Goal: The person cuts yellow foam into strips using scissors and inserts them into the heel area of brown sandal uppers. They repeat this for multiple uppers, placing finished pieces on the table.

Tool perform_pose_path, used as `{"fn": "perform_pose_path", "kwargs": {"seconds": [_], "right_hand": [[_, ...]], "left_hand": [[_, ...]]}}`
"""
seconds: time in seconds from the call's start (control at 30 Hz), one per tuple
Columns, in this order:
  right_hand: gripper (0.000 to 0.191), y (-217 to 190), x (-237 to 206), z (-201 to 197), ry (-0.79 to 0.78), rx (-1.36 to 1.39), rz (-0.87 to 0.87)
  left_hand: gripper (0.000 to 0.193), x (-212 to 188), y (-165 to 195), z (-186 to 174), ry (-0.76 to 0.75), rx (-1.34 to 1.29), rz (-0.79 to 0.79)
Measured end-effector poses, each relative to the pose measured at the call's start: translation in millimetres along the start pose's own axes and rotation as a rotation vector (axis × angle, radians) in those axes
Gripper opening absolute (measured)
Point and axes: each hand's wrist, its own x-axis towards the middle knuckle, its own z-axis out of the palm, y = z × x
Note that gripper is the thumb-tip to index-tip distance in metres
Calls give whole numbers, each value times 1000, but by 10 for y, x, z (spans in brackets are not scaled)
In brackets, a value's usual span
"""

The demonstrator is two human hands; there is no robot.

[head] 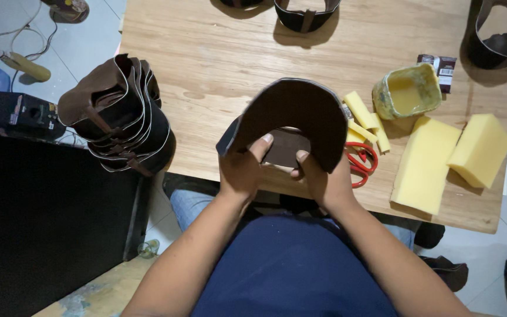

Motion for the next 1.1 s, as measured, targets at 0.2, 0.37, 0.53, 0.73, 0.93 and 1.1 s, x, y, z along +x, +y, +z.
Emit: {"fn": "perform_pose_path", "kwargs": {"seconds": [0.2, 0.37, 0.53, 0.73, 0.93, 1.1], "right_hand": [[32, -75, -16, -62, -55, -101, -100], [38, -38, -32, -73, -96, -163, -202], [27, 17, 76, -329, -64, 213, 103], [31, 32, 30, -396, -193, 445, 433], [48, -335, -63, -352, -16, 352, -68], [56, -521, -308, -354, -265, 145, -205]], "left_hand": [[14, 61, -72, -173, 20, 480, 119], [10, 64, -277, -289, -41, 618, 435], [33, 113, -51, -494, -433, -132, -96], [51, -91, 362, -531, -706, -220, -221], [25, -149, 444, -364, -357, -424, -266], [21, -292, 365, -231, -346, -634, -358]]}}
